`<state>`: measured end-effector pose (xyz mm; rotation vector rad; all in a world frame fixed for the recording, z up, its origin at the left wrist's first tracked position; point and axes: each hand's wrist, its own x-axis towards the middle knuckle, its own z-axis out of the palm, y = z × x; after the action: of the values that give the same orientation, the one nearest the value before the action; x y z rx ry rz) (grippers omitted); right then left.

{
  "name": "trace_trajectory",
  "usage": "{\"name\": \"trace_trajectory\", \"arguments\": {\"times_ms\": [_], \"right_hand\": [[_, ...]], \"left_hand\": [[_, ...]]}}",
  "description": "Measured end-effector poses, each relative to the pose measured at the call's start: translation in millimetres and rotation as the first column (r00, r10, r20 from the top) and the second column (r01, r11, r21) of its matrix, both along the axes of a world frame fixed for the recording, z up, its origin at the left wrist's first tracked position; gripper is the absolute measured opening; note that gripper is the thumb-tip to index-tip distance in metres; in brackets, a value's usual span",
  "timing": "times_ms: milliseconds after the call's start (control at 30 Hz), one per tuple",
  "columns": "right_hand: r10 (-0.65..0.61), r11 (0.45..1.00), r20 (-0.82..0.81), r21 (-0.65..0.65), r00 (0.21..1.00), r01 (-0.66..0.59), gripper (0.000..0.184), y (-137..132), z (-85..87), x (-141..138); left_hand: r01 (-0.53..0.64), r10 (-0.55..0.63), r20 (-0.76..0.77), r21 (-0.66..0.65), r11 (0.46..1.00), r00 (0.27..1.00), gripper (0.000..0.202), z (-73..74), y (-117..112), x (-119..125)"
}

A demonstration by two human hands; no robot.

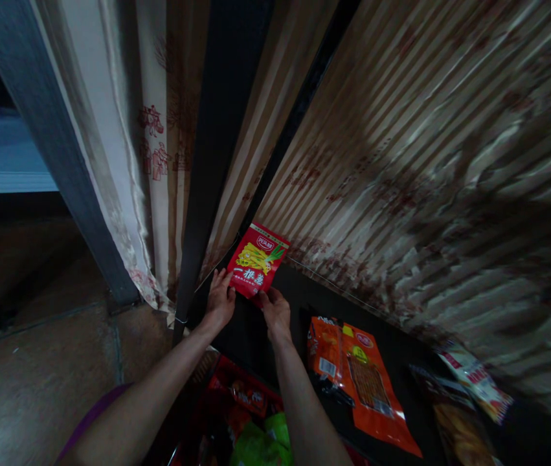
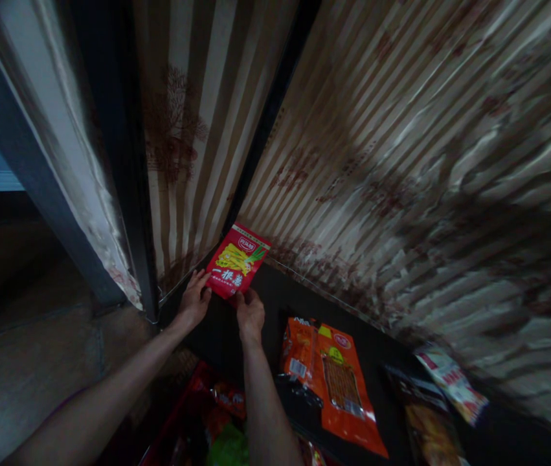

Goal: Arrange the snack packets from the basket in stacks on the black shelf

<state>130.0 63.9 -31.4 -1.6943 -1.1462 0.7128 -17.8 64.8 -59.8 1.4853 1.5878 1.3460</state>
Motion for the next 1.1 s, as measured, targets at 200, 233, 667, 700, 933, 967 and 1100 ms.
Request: {"name": "trace_trajectory", "arguments": {"times_ms": [200,233,667,700,933,967,1100], "right_hand": [[-0.001,0.992,0.302,-0.118,0.953,0.039,0.030,-1.4,8.7,-2.2],[0.000,0.991,0.329,-0.124,0.944,0.044,0.032,-1.3,10.2,-2.9],[-0.048,0.999,0.306,0.035,0.951,0.039,0.049,9.6,15.7,-9.3],[-0.036,0.999,0.318,0.034,0.947,0.027,0.048,11.5,16.3,-8.9],[-0.039,0.989,0.589,0.137,0.807,-0.052,0.047,13.9,9.8,-10.4],[-0.038,0.983,0.621,0.165,0.783,-0.083,0.048,13.6,9.2,-12.3],[0.010,0.976,0.727,0.142,0.687,-0.164,0.049,20.3,14.5,-22.6]], "left_hand": [[0.005,0.008,-0.108,0.121,0.993,0.994,0.047,-9.7,-5.6,5.8],[0.007,0.010,-0.128,0.136,0.991,0.992,0.047,-9.0,-7.0,6.3],[0.029,0.008,-0.239,0.148,0.989,0.971,0.047,-7.3,-9.5,6.6],[0.024,0.013,-0.245,0.148,0.989,0.969,0.046,-6.8,-9.9,6.6],[0.064,-0.022,-0.296,0.135,0.989,0.955,0.049,0.6,-14.5,4.4],[0.066,-0.021,-0.304,0.138,0.988,0.952,0.049,1.5,-15.0,4.6],[0.066,-0.022,-0.325,0.127,0.990,0.946,0.048,4.1,-16.2,6.0]]}}
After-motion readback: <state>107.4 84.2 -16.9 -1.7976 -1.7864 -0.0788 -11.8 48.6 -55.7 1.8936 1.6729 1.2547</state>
